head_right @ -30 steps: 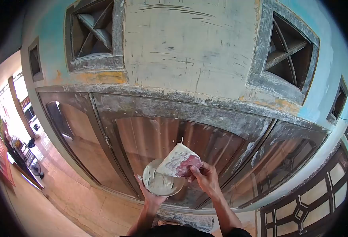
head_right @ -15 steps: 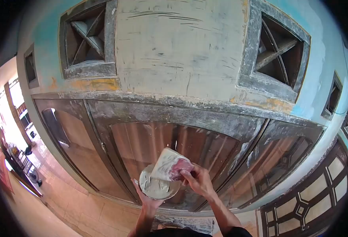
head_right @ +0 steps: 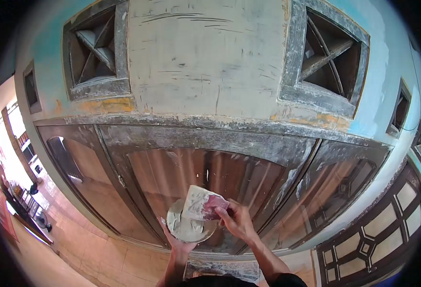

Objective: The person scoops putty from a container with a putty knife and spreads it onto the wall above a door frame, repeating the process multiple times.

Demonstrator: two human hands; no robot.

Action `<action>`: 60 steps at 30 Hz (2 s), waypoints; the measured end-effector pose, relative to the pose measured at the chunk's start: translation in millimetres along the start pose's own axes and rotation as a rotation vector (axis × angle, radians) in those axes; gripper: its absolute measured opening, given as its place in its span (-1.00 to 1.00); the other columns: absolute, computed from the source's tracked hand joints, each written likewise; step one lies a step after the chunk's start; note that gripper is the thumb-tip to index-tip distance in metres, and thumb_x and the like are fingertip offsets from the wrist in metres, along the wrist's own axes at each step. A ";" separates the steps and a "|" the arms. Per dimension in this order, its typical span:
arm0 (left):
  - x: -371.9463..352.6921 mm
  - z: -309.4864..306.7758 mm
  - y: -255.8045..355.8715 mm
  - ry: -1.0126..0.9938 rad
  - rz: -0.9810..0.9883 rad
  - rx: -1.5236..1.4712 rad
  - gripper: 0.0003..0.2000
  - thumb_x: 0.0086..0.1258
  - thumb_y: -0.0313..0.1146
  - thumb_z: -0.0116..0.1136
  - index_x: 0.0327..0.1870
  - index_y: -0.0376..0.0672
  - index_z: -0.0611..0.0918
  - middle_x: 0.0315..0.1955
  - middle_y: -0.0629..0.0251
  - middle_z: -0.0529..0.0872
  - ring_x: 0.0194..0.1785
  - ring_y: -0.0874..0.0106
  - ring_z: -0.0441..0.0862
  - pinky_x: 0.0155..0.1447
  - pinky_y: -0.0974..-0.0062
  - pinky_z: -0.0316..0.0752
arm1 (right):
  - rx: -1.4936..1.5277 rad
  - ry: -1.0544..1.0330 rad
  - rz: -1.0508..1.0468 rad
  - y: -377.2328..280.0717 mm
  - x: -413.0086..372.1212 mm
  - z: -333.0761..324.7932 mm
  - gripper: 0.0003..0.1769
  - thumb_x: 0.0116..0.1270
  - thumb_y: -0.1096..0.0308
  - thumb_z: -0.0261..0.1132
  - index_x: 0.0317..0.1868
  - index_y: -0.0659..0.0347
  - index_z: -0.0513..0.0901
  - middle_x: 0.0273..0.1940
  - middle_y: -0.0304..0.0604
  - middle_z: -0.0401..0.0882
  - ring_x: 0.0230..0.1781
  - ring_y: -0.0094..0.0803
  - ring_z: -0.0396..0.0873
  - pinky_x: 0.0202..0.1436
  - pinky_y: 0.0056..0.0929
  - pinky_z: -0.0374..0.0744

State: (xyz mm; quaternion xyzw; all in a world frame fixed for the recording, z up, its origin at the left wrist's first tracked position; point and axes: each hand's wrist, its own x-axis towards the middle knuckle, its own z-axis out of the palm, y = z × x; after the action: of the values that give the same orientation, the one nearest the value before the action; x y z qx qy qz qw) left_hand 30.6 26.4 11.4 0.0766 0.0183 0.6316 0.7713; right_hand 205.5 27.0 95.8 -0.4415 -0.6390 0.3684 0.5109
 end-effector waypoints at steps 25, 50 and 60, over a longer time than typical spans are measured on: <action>7.0 1.0 -6.7 0.015 -0.018 -0.003 -0.19 0.20 0.46 -0.28 0.28 -0.02 0.40 0.22 0.21 0.44 0.24 0.13 0.37 0.29 0.01 0.25 | 0.009 0.118 -0.056 6.6 -3.3 -6.6 -0.77 0.36 0.31 0.21 -0.26 0.36 0.61 -0.44 -0.24 0.48 -0.58 -0.57 0.54 -0.54 -0.57 0.46; -14.1 -51.0 28.7 0.101 0.192 0.184 -0.19 0.23 0.45 -0.35 0.31 -0.03 0.35 0.27 0.21 0.35 0.30 0.08 0.30 0.32 -0.06 0.19 | 0.820 0.124 -0.252 -43.8 129.6 60.5 -0.80 0.39 0.31 0.18 -0.14 0.28 0.58 -0.32 -0.19 0.64 -0.44 -0.44 0.64 -0.39 -0.49 0.61; -28.7 -6.6 38.7 0.056 0.097 0.021 -0.20 0.23 0.45 -0.32 0.32 0.01 0.33 0.30 0.21 0.30 0.32 0.09 0.26 0.29 -0.10 0.22 | 0.837 0.131 -0.276 -50.5 163.9 102.0 -0.77 0.34 0.26 0.26 -0.16 0.27 0.62 -0.31 -0.20 0.66 -0.39 -0.52 0.62 -0.25 -0.54 0.61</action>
State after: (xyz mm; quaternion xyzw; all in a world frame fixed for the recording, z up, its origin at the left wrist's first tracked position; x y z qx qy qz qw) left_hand -13.6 6.4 8.4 0.0676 0.0428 0.6698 0.7382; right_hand 81.9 162.1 175.0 -0.1295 -0.4542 0.4949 0.7294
